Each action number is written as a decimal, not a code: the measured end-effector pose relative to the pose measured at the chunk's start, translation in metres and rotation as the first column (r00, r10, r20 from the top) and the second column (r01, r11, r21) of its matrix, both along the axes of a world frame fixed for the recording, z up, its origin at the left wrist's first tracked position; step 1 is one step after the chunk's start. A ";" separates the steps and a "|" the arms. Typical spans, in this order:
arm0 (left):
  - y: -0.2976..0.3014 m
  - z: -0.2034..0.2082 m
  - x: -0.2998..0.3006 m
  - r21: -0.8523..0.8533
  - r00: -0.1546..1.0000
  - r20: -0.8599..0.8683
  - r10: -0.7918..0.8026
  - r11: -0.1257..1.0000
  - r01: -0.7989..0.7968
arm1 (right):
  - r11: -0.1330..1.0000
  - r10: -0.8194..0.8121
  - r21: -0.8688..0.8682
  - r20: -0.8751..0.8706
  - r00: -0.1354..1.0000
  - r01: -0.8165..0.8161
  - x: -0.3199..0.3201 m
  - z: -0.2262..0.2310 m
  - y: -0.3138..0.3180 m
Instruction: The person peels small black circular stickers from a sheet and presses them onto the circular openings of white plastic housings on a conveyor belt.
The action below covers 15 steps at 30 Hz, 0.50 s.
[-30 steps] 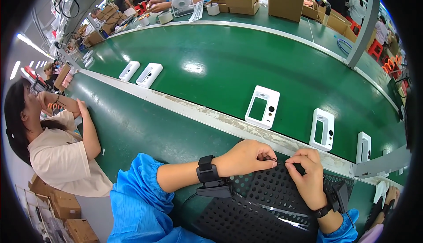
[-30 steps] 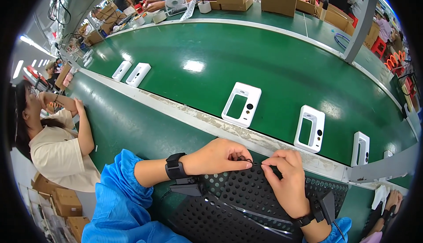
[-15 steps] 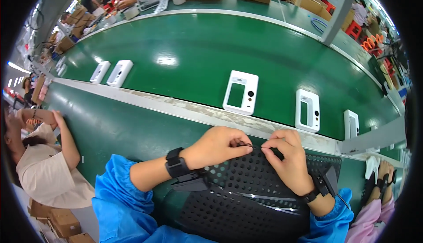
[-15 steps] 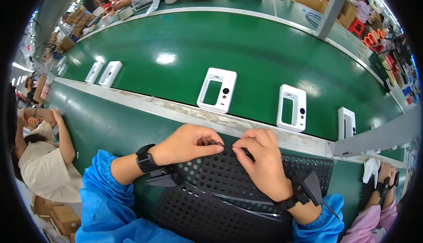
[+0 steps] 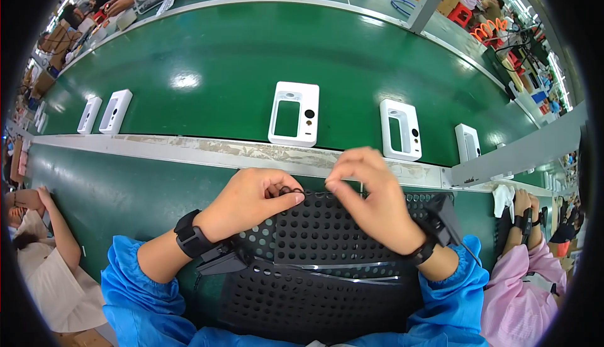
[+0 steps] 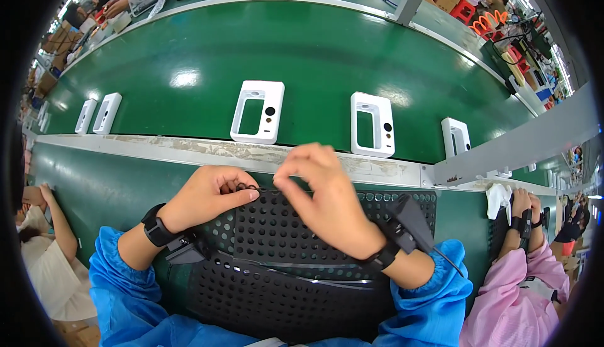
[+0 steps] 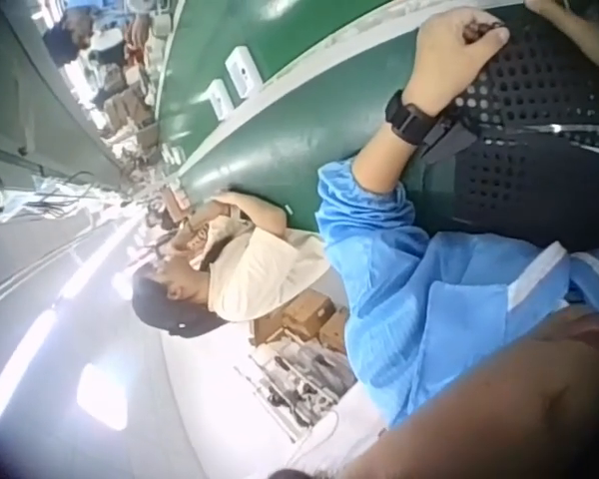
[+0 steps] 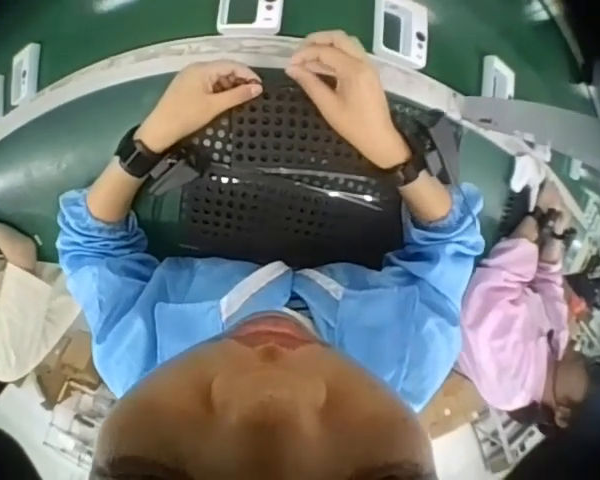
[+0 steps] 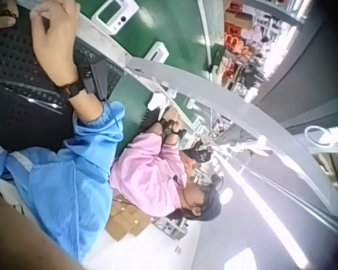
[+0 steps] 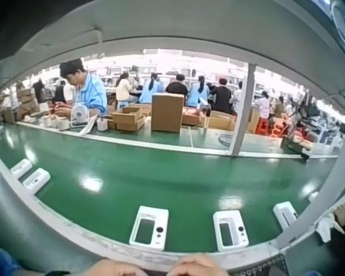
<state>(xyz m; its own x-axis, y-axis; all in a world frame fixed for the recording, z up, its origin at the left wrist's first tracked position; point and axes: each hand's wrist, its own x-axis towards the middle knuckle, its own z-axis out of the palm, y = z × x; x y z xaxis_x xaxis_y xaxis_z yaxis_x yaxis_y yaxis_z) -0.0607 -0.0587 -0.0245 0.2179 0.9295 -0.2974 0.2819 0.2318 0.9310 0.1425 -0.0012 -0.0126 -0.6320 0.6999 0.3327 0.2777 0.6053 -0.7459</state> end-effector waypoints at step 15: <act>0.000 -0.003 0.003 -0.001 0.999 -0.045 0.027 1.000 -0.027 | 0.923 -0.139 -0.365 -0.024 0.990 0.121 -0.014 -0.029 0.067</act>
